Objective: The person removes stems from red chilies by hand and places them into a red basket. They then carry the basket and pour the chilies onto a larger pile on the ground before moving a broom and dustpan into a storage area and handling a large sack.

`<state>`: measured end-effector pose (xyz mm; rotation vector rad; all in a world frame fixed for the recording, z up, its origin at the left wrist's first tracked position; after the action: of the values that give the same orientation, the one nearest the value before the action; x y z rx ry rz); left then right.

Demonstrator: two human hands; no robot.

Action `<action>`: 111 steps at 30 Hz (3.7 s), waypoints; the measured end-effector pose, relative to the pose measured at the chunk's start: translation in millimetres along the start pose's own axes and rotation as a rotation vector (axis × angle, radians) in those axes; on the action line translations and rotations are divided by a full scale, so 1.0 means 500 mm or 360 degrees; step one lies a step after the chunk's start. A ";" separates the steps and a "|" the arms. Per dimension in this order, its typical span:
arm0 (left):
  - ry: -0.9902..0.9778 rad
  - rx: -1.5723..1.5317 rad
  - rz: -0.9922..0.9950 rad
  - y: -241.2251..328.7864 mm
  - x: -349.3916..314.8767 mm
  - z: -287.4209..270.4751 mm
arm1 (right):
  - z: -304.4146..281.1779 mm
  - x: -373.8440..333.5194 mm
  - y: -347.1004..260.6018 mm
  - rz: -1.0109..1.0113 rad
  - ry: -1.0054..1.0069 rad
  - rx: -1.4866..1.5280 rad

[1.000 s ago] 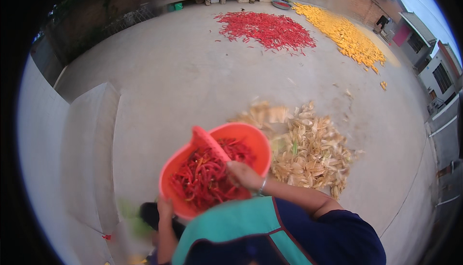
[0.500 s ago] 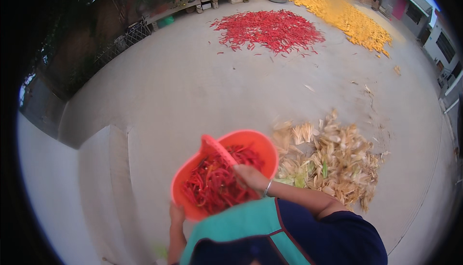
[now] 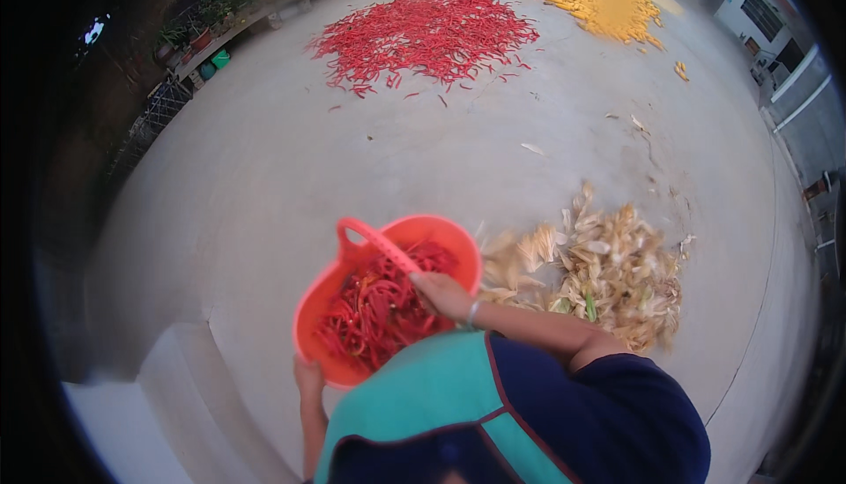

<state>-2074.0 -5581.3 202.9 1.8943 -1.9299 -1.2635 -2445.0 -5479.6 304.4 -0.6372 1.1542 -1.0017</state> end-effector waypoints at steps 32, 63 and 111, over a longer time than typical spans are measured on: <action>-0.0263 -0.0250 0.0366 1.109 1.535 0.012 | -0.841 1.077 -0.779 -0.0182 0.0784 0.0576; -0.0171 -0.0352 -0.0142 1.228 1.939 -0.025 | -1.094 1.593 -1.031 0.0109 0.0381 0.0140; -0.0114 -0.0462 -0.0350 2.118 1.640 0.992 | -2.374 1.090 -1.338 -0.0055 0.0037 -0.0354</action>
<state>-3335.9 -6249.6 215.6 1.9697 -1.4975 -1.5938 -3736.4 -6174.7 255.8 -0.8259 1.2898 -0.9187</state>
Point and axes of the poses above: each hand's wrist, its own x-axis towards the middle knuckle, its own z-axis out of the palm, y = z × x, the point moved 5 cm from there along x, towards the middle knuckle, and after that the axes turned 13 degrees about -y, right-handed, at the moved point
